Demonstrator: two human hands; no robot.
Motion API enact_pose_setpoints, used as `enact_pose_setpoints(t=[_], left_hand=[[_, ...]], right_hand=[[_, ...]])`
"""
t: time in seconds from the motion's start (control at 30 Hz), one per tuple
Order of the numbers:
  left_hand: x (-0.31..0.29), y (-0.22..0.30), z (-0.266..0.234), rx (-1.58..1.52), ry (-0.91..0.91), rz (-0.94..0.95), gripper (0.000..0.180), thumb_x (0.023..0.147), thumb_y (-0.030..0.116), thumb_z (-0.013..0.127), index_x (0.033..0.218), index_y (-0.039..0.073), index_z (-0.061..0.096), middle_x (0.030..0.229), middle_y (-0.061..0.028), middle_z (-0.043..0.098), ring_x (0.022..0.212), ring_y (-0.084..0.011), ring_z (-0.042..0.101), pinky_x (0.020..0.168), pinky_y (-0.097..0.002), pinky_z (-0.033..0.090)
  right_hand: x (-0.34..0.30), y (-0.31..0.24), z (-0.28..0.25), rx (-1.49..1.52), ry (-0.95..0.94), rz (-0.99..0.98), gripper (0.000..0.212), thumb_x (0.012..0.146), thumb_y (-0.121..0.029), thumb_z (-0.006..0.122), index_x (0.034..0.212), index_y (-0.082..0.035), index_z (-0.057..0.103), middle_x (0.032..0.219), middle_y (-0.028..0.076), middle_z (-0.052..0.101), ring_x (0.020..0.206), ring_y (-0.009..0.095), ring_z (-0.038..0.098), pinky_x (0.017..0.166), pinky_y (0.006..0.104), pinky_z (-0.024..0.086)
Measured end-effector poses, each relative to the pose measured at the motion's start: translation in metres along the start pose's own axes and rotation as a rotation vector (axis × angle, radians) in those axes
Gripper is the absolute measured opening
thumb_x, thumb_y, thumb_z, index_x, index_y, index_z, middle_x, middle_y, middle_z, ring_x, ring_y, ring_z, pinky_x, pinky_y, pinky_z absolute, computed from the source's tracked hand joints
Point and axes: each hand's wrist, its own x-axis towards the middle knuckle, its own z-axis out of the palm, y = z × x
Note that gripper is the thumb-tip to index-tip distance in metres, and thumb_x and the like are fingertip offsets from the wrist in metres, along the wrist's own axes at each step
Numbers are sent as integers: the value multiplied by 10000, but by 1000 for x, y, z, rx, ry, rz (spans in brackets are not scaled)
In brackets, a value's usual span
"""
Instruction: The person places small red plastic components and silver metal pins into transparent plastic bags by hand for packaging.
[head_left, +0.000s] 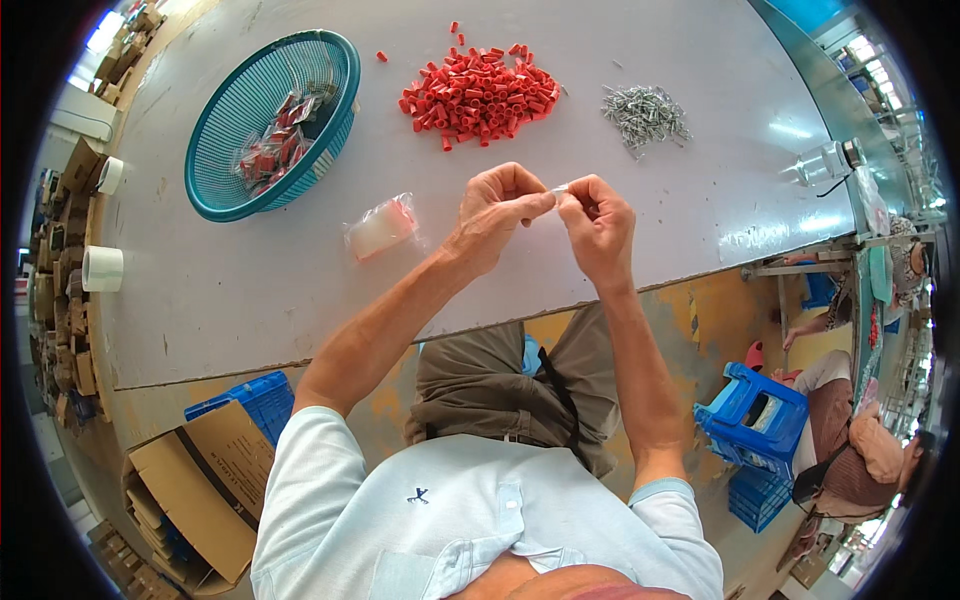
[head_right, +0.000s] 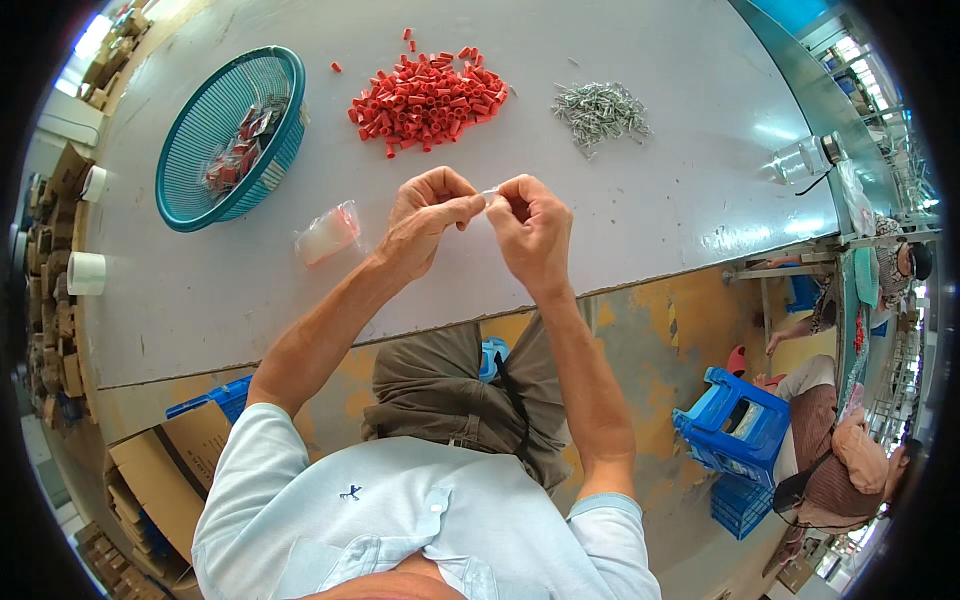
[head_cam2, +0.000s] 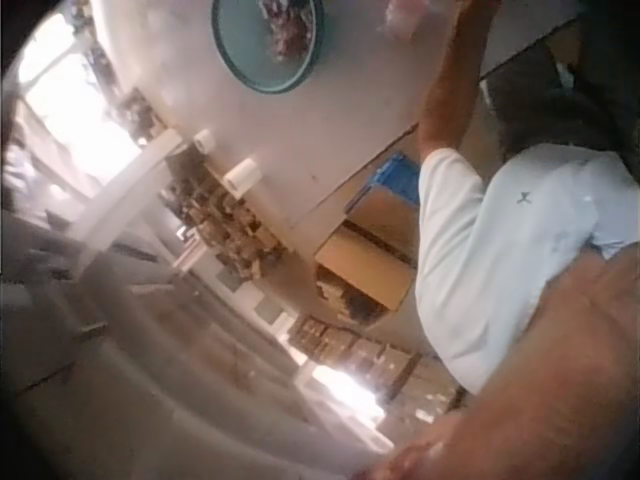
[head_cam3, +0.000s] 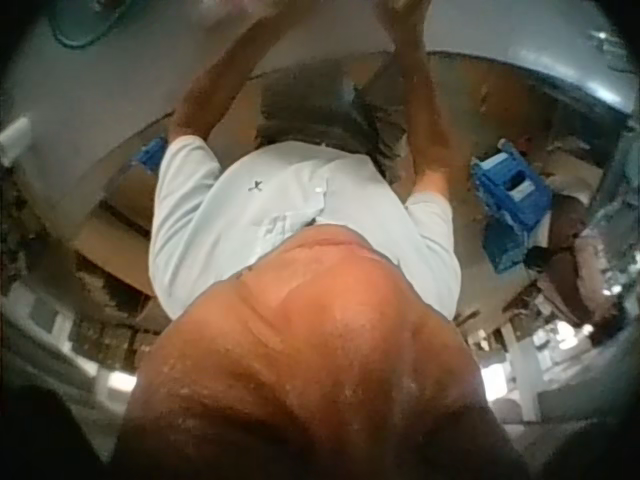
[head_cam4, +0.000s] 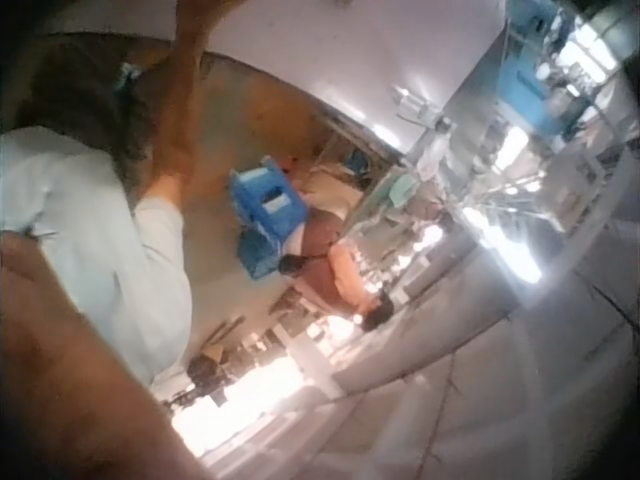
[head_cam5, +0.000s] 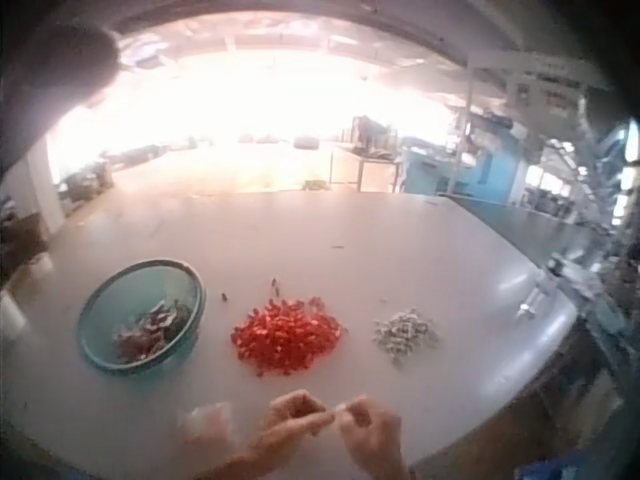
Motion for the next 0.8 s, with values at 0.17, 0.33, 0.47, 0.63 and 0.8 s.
enact_pose_setpoints(t=[0.17, 0.33, 0.47, 0.63, 0.8], left_hand=[[-7, 2, 13, 331, 200, 93, 77, 954, 42, 741, 924, 29, 672, 819, 2, 661, 761, -71, 601, 651, -246, 489], [-5, -8, 15, 465, 203, 239, 36, 958, 34, 703, 970, 1, 698, 792, -72, 704, 745, -98, 652, 655, -295, 540], [-9, -9, 13, 431, 184, 234, 28, 960, 14, 695, 982, -1, 701, 805, -66, 720, 748, -88, 662, 668, -290, 556], [-7, -10, 13, 404, 133, 187, 43, 1002, -11, 677, 1040, -5, 694, 912, -44, 730, 846, -84, 699, 729, -249, 597], [-2, -12, 10, 223, 105, 156, 44, 1001, 5, 690, 1044, 5, 701, 934, -43, 736, 827, -88, 696, 737, -248, 592]], right_hand=[[-12, -9, 17, -370, 98, -335, 62, 836, 11, 695, 872, -14, 651, 796, 89, 637, 612, 193, 614, 568, 336, 508], [-13, -8, 16, -383, 102, -329, 52, 848, -9, 693, 884, -17, 656, 822, 96, 651, 629, 209, 636, 580, 352, 526], [-14, -1, 19, -356, 107, -326, 52, 862, -32, 685, 904, -16, 658, 878, 102, 669, 657, 233, 670, 597, 369, 549], [-14, 2, 17, -367, 158, -277, 56, 862, -36, 684, 910, -21, 661, 904, 103, 676, 657, 232, 673, 603, 373, 557], [-12, 5, 2, -326, 49, -328, 95, 897, -44, 706, 989, -24, 721, 935, 118, 722, 736, 239, 723, 647, 358, 580]])
